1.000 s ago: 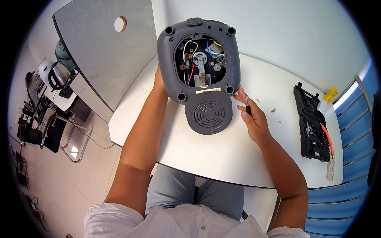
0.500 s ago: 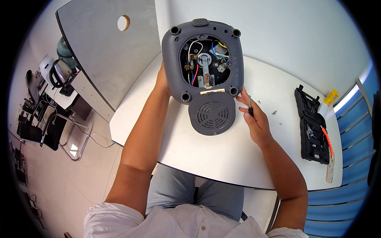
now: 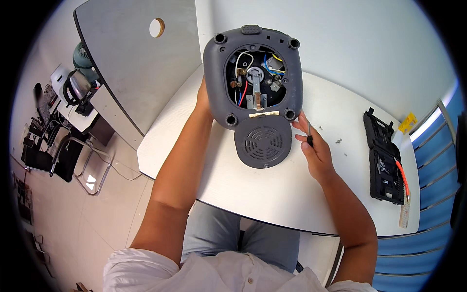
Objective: The person uses a screwdriver to remove screws from the back panel of a gray electronic device. They then rotate the device to inspect the internal wiring and components before continuing to unscrew additional fasteners.
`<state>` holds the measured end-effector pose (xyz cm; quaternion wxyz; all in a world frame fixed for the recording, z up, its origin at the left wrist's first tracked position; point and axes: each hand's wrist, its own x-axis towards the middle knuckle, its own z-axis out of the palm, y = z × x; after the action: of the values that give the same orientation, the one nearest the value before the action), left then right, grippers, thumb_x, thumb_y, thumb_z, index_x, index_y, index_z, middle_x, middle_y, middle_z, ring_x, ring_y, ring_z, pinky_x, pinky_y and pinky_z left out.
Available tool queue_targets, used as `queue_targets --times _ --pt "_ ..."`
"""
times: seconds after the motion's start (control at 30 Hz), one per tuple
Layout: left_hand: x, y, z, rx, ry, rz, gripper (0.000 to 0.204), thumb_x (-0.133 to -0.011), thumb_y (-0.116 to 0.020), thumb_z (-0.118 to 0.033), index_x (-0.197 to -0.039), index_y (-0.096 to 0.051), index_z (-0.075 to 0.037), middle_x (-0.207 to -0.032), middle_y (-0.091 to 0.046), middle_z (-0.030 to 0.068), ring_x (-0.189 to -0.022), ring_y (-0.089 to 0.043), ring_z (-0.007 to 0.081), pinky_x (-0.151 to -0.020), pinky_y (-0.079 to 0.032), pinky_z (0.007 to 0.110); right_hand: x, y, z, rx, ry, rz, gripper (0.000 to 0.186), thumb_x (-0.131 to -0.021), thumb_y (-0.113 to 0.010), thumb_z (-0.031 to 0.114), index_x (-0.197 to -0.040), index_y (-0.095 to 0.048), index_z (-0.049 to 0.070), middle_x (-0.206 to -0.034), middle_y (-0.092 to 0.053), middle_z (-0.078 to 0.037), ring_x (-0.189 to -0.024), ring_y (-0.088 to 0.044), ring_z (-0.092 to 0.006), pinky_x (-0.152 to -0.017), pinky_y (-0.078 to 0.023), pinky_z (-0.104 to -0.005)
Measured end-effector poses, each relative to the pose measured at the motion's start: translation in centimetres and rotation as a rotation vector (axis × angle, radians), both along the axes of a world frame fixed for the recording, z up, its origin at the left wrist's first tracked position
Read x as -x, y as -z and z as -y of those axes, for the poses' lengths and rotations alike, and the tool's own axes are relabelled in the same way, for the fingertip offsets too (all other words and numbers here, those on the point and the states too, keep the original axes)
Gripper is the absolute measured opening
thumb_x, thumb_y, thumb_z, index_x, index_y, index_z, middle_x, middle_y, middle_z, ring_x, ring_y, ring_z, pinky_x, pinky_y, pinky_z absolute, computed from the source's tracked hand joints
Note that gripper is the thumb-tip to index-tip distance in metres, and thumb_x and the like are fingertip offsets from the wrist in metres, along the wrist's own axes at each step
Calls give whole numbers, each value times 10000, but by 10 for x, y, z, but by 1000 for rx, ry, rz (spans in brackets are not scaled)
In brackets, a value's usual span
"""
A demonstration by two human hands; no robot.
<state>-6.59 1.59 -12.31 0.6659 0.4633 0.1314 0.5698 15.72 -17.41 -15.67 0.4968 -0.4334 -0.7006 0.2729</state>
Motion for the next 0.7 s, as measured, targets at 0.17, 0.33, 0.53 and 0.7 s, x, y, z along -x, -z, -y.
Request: queue_targets --times 0.17,0.33,0.53,0.7 --pt "-4 2 -2 -17 17 65 422 -979 -442 -316 -1265 -514 -14 -1121 -632 102 -942 -648 170 -814 -559 290 -3 1 1 5 18 -3 552 -923 -393 47 -1465 -291 62 -1509 -325 -81 -1335 -390 -245 -1048 -343 -400" --pt "-3 -2 -1 19 38 47 404 -979 -444 -287 -1268 -514 -12 -1135 -631 107 -948 -648 171 -817 -560 292 0 -1 2 -38 22 -21 532 -930 -399 63 -1453 -306 41 -1490 -354 -110 -1323 -411 -267 -1043 -353 -414" --pt "-4 -1 -4 -2 66 41 401 -979 -445 -281 -1267 -515 -12 -1137 -630 109 -949 -648 172 -818 -560 293 -2 -2 6 -145 36 47 494 -960 -368 107 -1429 -296 -33 -1453 -385 -181 -1321 -413 -323 -1047 -355 -440" --pt "-4 1 -8 -16 94 46 397 -979 -446 -277 -1267 -516 -12 -1138 -630 110 -950 -648 173 -818 -560 294 -3 2 5 -197 40 57 491 -947 -368 75 -1422 -308 -35 -1428 -421 -188 -1314 -428 -315 -1048 -357 -424"
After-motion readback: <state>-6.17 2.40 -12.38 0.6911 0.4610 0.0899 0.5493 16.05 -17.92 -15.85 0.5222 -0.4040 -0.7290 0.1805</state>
